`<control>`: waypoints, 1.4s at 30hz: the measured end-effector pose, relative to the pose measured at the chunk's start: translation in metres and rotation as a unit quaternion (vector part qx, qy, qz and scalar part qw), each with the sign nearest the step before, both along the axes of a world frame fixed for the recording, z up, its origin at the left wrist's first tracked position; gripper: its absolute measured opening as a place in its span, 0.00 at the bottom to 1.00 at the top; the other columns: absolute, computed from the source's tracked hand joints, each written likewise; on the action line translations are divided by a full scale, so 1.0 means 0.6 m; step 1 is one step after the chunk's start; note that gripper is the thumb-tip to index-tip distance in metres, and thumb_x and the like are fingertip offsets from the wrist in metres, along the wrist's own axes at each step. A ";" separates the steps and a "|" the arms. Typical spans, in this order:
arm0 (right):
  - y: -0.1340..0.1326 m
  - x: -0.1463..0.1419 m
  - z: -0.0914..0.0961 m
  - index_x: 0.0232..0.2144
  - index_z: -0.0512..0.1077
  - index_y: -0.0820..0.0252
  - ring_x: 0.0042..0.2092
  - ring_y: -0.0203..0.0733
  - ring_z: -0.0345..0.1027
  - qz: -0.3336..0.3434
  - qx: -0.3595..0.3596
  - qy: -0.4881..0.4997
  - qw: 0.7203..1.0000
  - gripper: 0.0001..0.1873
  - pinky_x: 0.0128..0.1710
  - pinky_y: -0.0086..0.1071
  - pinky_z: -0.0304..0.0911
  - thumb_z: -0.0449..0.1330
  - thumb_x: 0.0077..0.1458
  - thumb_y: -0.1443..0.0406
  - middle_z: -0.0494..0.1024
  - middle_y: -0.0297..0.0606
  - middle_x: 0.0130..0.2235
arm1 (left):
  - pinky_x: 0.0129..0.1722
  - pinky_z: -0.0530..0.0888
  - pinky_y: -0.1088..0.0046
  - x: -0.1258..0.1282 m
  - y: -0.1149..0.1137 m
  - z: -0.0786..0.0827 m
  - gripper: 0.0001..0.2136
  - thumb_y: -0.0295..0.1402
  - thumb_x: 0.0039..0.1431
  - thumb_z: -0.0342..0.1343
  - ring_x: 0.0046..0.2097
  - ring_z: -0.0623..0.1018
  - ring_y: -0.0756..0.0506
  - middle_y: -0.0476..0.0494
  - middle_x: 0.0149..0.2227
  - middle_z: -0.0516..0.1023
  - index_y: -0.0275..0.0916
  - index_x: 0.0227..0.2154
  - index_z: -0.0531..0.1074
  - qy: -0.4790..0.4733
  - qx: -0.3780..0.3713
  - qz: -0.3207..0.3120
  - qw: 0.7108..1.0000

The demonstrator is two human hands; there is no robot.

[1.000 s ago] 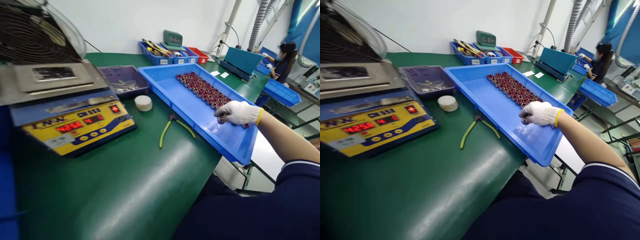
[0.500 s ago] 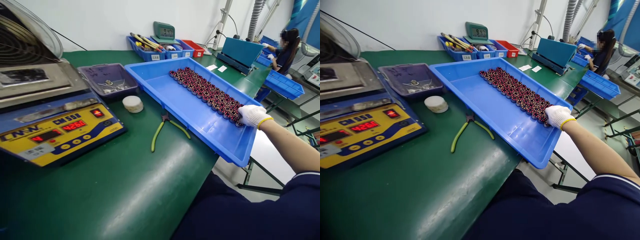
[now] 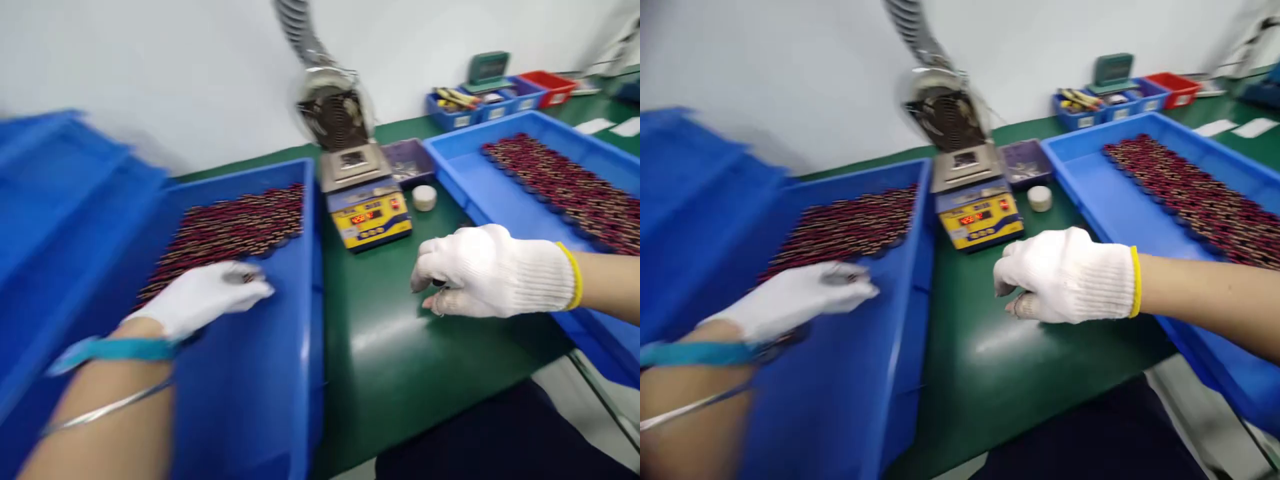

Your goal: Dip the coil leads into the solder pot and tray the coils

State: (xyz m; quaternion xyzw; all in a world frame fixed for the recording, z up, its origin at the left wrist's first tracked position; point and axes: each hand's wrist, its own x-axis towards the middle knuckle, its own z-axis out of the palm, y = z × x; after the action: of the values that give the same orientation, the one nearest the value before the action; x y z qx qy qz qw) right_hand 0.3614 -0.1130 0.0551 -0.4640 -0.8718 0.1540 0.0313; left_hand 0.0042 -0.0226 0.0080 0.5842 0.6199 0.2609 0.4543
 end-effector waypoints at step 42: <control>0.091 -0.080 -0.081 0.30 0.75 0.59 0.32 0.40 0.75 -0.137 -0.348 0.334 0.865 0.18 0.31 0.28 0.67 0.53 0.57 0.53 0.80 0.37 0.29 | 0.54 0.73 0.58 0.192 -0.096 -0.032 0.26 0.34 0.39 0.71 0.48 0.78 0.40 0.41 0.44 0.78 0.39 0.44 0.71 -0.038 0.195 -0.014 0.980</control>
State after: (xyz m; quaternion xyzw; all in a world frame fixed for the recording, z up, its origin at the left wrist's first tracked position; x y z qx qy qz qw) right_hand 0.3134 -0.0585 0.0064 -0.4804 -0.6268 0.5870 0.1783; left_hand 0.1193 -0.0801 -0.0115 0.6597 0.5309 0.3930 0.3584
